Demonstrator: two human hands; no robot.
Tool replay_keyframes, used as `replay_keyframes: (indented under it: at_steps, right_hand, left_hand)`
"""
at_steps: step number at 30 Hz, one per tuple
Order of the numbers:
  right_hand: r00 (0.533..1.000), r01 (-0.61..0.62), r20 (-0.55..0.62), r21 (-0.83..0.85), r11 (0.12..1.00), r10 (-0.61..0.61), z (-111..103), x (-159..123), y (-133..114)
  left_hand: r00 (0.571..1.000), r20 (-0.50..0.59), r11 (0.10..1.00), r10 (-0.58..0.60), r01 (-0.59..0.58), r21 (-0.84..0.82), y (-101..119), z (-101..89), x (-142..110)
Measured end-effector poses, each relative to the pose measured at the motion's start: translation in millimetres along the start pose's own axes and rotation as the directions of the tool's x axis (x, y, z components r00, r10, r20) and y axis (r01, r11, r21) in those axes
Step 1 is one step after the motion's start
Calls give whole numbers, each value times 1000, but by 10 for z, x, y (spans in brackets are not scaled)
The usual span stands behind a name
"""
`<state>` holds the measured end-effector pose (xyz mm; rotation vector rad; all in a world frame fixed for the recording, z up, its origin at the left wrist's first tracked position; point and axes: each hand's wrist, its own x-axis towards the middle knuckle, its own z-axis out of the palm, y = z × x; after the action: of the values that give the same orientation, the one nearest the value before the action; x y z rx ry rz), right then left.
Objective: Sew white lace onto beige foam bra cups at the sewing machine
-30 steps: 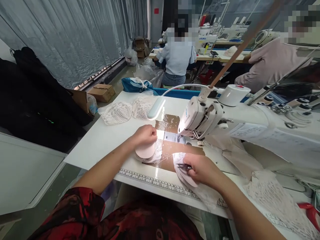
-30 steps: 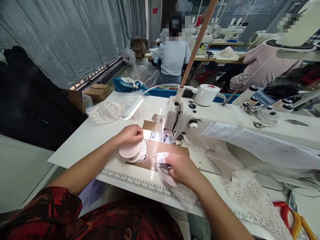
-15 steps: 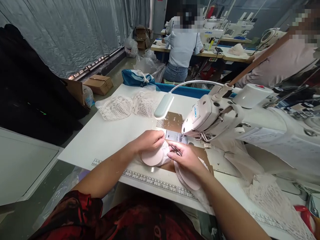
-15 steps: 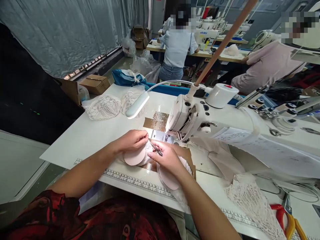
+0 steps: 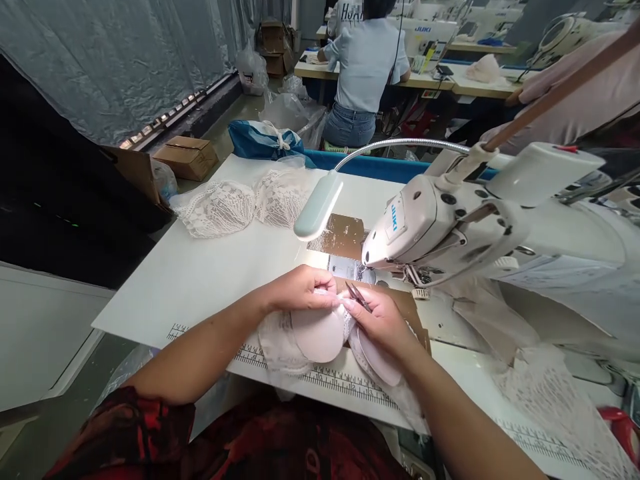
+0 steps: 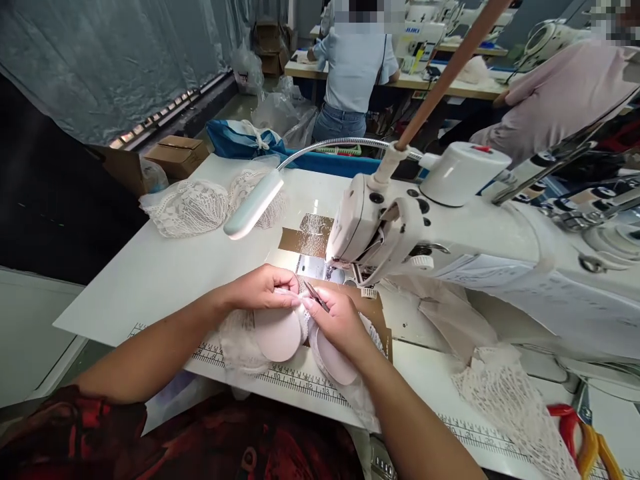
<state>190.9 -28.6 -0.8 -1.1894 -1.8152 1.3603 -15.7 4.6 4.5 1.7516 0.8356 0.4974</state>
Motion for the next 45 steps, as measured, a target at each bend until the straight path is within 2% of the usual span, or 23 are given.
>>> replay_keyframes:
  at_steps: [3,5,8,11,15,18,20,23,24,26,28,29,31,33,37,40,43,45]
  right_hand:
    - [997,-23,-71,-24,999,21,-56,-8,38]
    - [994,-57,-98,-11,998,56,-101,-19,74]
    - [997,-54,-51,57,997,57,-163,-35,122]
    - [1000,-24,-1,2,1000,24,-192,-34,125]
    - [999,30,-14,-125,992,-32,-149,-4,53]
    - [1000,-12,-6,-187,982,11,-90,11,-6]
    - [999,-48,-15,-228,973,46,-79,9,-19]
    - [997,-73,-50,-225,972,64,-116,-2,2]
    - [997,-81,-23,-215,973,77,-134,-5,13]
    - [988,-92,107,-190,977,114,-156,-7,28]
    - [971,-106,202,-119,987,128,-148,1,25]
    - [973,-110,195,-70,992,121,-133,8,16]
    - [992,-98,84,10,995,97,-89,26,-8]
    - [997,-78,-2,14,997,78,-42,39,-32]
    - [999,-39,-5,-67,997,39,1,29,-47]
    - [1000,-15,-17,-59,998,15,-7,8,-30]
    - [1000,16,-6,-41,999,-16,-20,-5,2]
    - [999,29,-40,-33,999,-30,-30,-10,36]
  left_hand:
    - [998,53,987,-45,53,-154,-46,2,27]
    - [993,81,975,-81,96,-198,-56,-11,29]
    - [988,103,965,-112,133,-228,-56,-37,16]
    - [987,95,961,-126,146,-235,-64,-43,11]
    - [990,81,966,-111,127,-227,-80,3,36]
    - [991,101,972,-82,102,-212,-65,6,45]
    - [979,181,981,-94,121,-149,-41,-58,20]
    - [938,304,985,-168,175,5,-16,-244,-61]
    - [937,299,983,-182,181,31,-15,-311,-94]
    - [957,229,984,-175,175,23,-23,-413,-148]
    - [975,160,987,-155,160,-18,-31,-448,-175]
    - [979,137,987,-149,155,-31,-30,-438,-176]
    - [985,102,988,-142,147,-40,-16,-376,-157]
    - [989,73,990,-131,135,-40,12,-284,-121]
    - [996,9,996,-88,88,-3,61,-125,-60]
    - [997,-28,998,-67,67,-7,60,-59,-40]
    - [997,-7,995,-83,83,-47,40,-20,-27]
    - [995,22,990,-99,101,-101,32,-5,-20]
